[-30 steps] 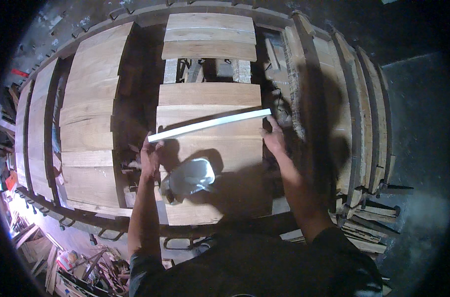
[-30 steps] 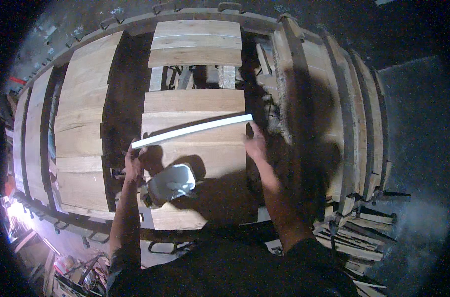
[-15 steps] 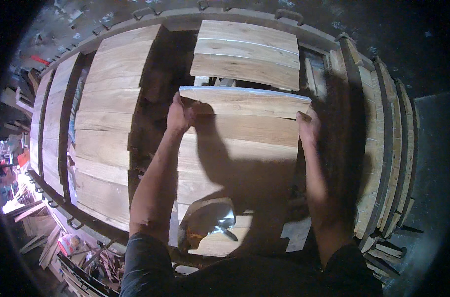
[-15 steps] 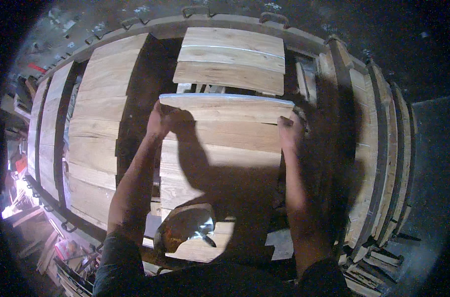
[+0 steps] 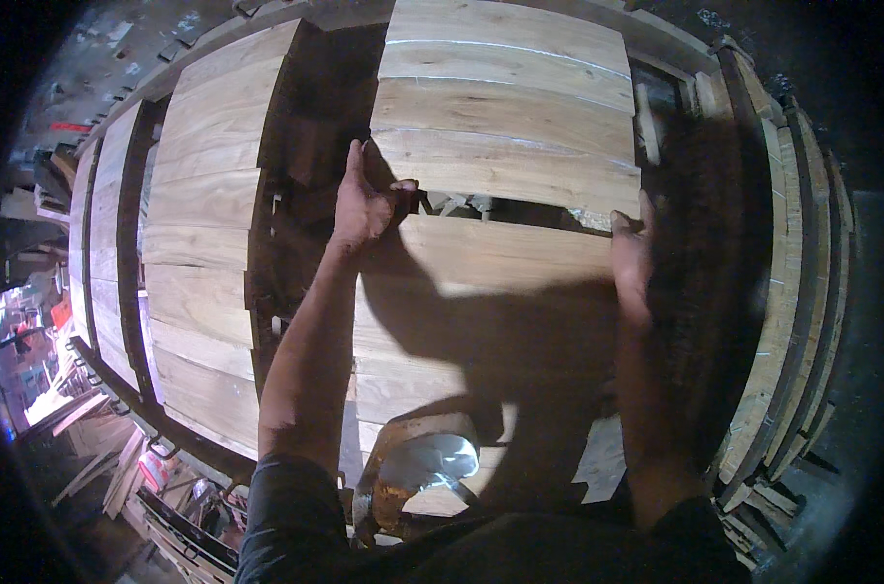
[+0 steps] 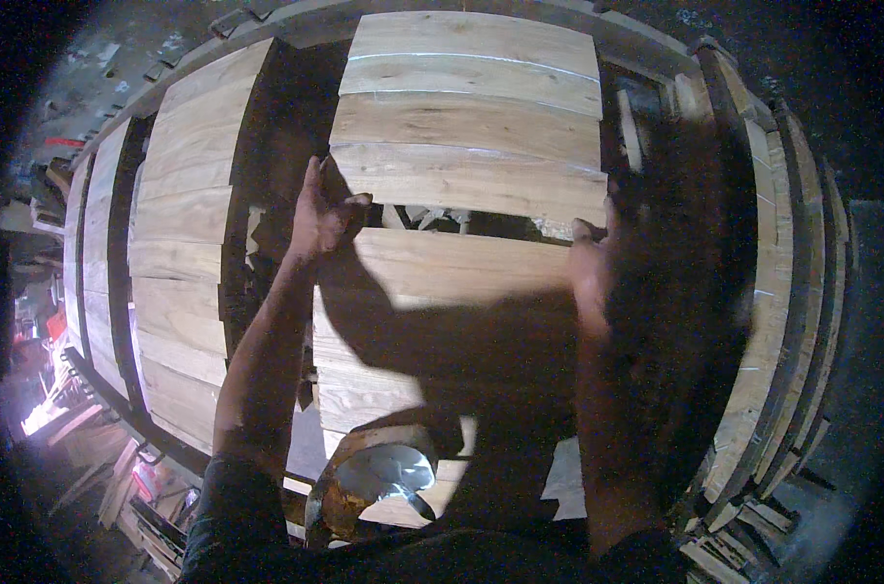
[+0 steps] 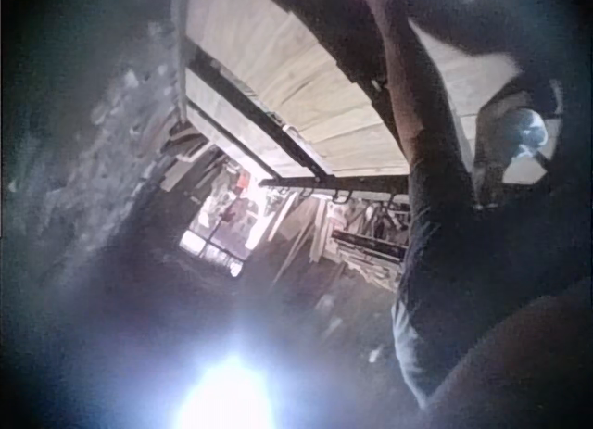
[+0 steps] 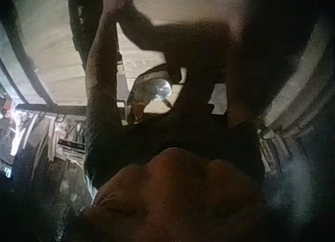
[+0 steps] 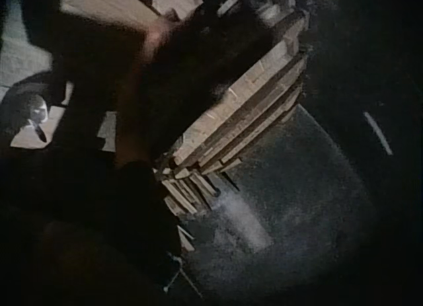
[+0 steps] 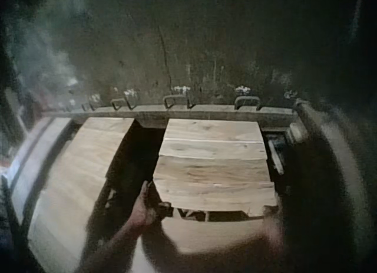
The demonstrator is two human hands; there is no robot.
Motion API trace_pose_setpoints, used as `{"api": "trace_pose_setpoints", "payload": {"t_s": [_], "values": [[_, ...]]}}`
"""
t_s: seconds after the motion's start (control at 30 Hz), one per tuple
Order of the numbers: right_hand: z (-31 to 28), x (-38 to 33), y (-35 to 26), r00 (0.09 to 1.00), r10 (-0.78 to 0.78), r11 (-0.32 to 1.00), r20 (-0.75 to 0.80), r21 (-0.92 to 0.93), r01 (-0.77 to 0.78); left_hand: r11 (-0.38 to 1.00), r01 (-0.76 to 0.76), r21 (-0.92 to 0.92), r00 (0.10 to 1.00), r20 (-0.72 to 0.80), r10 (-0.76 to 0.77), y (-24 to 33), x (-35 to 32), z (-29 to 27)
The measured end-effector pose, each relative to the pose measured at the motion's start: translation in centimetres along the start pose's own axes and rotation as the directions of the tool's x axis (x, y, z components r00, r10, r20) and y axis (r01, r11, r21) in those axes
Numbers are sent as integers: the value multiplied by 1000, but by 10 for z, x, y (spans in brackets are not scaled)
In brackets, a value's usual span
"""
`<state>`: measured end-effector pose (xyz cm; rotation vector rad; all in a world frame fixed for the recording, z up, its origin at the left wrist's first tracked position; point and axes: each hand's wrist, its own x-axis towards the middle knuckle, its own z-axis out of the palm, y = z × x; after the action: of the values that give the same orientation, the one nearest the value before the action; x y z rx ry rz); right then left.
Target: The person applies glue to wooden planks using a brush and places them into a curved wooden mold. The person repeats this process for several planks, arranging them side by side within the mold.
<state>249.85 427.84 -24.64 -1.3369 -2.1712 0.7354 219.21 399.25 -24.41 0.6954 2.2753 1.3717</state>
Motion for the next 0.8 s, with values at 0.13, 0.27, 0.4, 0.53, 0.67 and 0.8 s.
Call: {"api": "trace_pose_setpoints", "payload": {"t_s": [0.13, 0.27, 0.4, 0.53, 0.67, 0.8], "values": [[2, 10, -3, 1000, -23, 997, 14, -72, 24, 996, -17, -83, 992, -124, 7, 7, -4, 10], [-5, 7, -20, 998, -30, 998, 46, -46, 32, 998, 33, -45, 979, -199, -41, 27, -13, 14], [-15, 0, -44, 995, -95, 995, 32, 12, 95, 999, -10, 50, 969, -247, 22, 36, -14, 10], [-19, -1, -60, 990, -137, 977, -9, -164, 134, 996, -7, 84, 964, -263, 29, 35, -15, 11], [-20, -3, -56, 993, -120, 982, 9, -147, 120, 997, -24, -75, 971, -239, 5, 35, -16, 14], [-12, -2, -37, 992, -110, 992, 68, -57, 114, 999, -11, -33, 969, -247, 3, 37, -18, 15]]}}
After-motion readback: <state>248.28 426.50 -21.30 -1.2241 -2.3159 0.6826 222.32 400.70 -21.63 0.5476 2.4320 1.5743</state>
